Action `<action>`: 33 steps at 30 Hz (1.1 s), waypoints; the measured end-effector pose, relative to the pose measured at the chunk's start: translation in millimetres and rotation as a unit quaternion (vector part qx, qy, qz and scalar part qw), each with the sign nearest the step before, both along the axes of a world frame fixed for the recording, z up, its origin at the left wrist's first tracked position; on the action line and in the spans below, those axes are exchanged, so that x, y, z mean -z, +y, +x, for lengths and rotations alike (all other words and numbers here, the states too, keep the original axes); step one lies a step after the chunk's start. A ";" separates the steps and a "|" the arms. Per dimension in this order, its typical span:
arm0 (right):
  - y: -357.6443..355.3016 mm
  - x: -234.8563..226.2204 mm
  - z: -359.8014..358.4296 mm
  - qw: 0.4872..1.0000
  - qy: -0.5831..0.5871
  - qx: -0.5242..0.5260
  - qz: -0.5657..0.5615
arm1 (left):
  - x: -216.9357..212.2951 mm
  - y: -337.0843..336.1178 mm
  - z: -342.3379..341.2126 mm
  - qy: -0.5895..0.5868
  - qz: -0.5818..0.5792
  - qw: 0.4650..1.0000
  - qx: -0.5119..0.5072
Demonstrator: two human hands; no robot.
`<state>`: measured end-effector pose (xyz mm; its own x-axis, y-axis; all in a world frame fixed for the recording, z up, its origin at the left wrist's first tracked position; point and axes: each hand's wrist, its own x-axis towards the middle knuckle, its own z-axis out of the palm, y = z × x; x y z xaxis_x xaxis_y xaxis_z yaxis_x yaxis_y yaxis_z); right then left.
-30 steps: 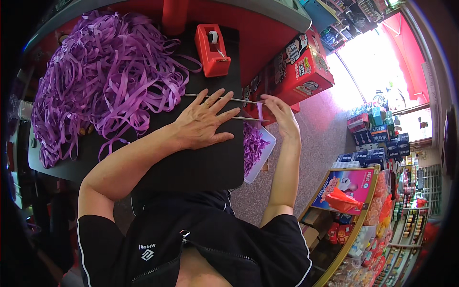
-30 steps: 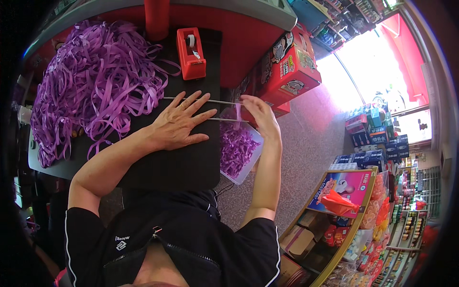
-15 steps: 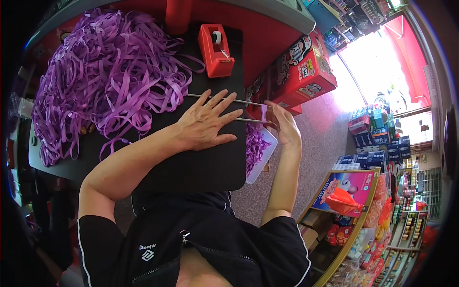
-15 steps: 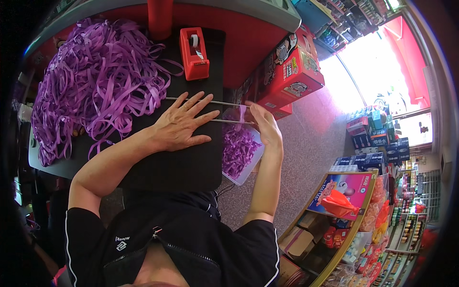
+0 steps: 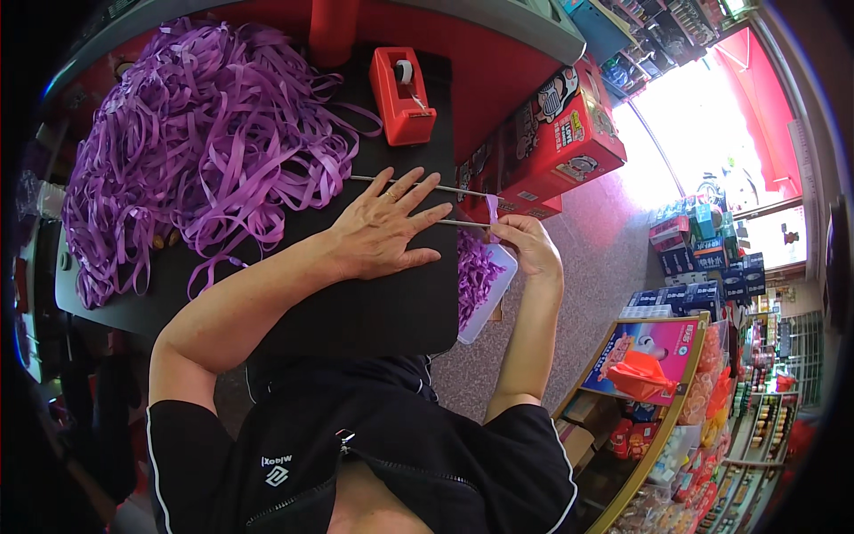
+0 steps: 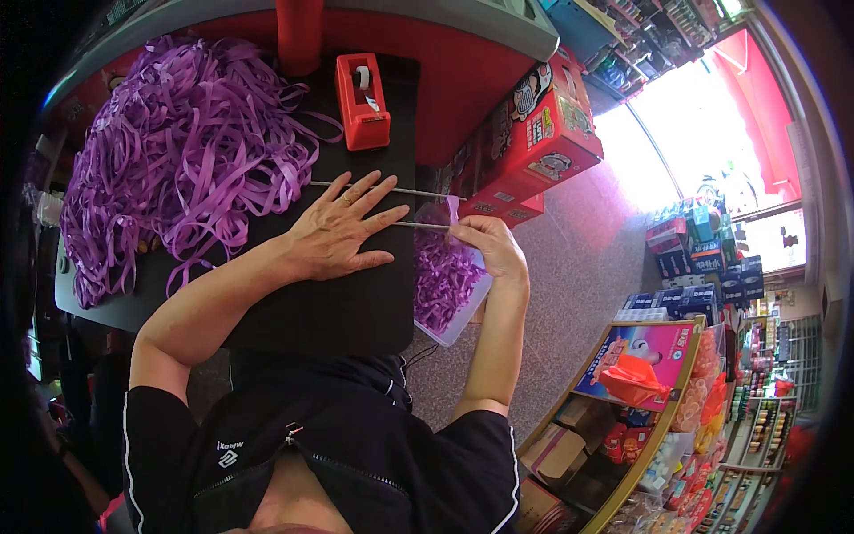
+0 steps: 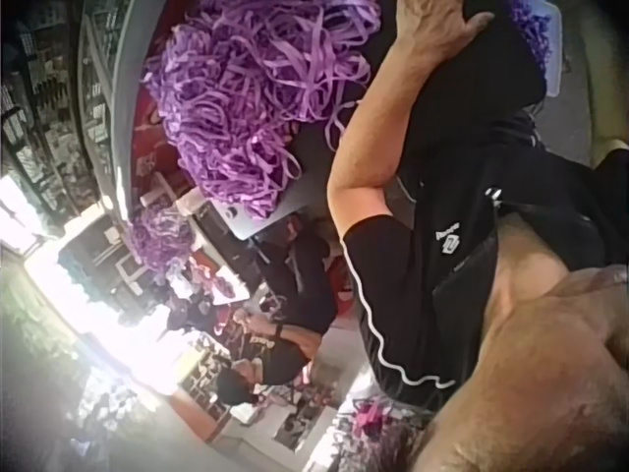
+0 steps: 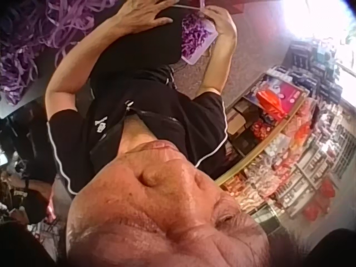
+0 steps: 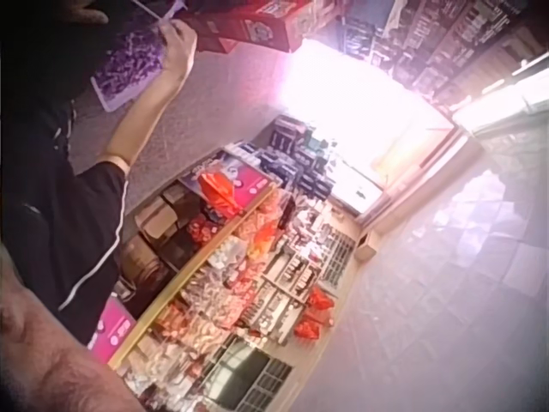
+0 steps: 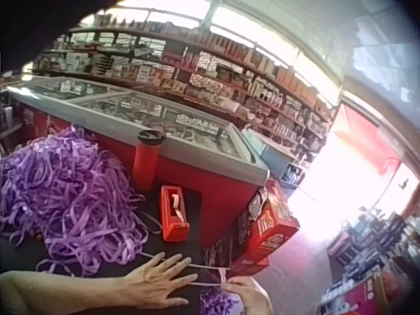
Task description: Organizing and processing purple ribbons by wrapping them around a metal rod jig and placing the finished pieces into a plastic container.
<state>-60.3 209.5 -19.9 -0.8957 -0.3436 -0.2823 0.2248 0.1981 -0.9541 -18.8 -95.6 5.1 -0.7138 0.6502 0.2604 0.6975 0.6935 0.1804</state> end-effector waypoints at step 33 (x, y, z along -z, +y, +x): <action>-3.3 -0.9 -2.6 0.998 -0.022 0.050 -0.013 | -0.3 0.2 -0.6 -0.008 0.006 1.000 0.006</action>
<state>-62.9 206.2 -19.0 -0.9129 -0.2607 -0.3140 0.2837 0.1478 -0.9475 -19.5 -95.5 5.4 -0.7105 0.6553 0.2565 0.7023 0.6834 0.1994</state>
